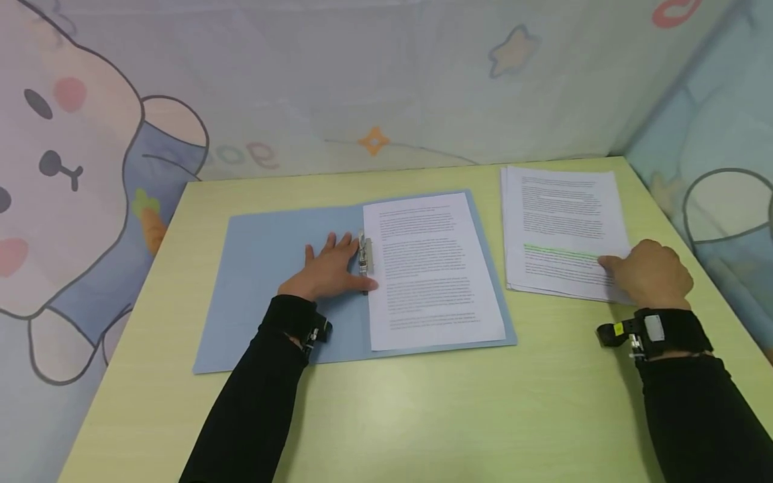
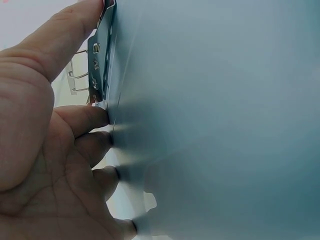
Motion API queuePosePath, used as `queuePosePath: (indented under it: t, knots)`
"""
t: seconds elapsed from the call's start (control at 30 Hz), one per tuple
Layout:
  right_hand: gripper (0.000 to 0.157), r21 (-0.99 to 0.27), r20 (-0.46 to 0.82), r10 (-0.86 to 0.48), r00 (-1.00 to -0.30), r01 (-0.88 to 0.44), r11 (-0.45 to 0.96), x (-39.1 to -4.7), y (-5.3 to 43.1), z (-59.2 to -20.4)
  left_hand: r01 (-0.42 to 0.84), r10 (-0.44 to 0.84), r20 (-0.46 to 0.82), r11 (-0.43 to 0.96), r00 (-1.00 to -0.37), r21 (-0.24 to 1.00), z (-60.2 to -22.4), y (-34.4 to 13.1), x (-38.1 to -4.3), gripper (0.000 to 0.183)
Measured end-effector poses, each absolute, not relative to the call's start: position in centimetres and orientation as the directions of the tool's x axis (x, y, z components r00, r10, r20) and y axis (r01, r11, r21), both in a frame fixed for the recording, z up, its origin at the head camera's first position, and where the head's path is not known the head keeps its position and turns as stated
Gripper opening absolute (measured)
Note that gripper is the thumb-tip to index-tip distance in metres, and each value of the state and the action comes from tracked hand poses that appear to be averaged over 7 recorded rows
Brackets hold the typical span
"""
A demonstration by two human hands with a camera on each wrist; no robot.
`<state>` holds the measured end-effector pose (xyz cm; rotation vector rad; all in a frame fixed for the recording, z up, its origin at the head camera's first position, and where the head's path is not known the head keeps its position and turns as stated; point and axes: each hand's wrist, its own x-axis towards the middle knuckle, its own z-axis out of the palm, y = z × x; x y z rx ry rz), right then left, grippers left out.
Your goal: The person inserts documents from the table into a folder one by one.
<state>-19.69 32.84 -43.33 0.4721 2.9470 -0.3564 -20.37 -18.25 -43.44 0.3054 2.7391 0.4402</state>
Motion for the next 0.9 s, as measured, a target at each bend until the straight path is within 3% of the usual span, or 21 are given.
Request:
queuePosePath:
  t: [0.43,0.67,0.9]
  knots:
    - [0.051,-0.157,-0.184,0.331,-0.926,0.360,0.920,-20.6,34.1,-42.8,0.166,0.280,-0.283,0.915,-0.917,0.367,-43.7,-18.1,-20.1,0.105]
    - [0.053,-0.129,-0.182,0.319,-0.930,0.344,0.930,-20.8,34.2,-42.8,0.157,0.267,-0.285,0.920,-0.921,0.358,-43.6,-18.0,-20.0,0.104]
    - [0.042,-0.236,-0.059,0.316,-0.947,0.321,0.917,-20.4,34.2,-42.3,0.156,0.269,-0.295,0.922,-0.917,0.355,-43.6,-17.8,-20.0,0.105]
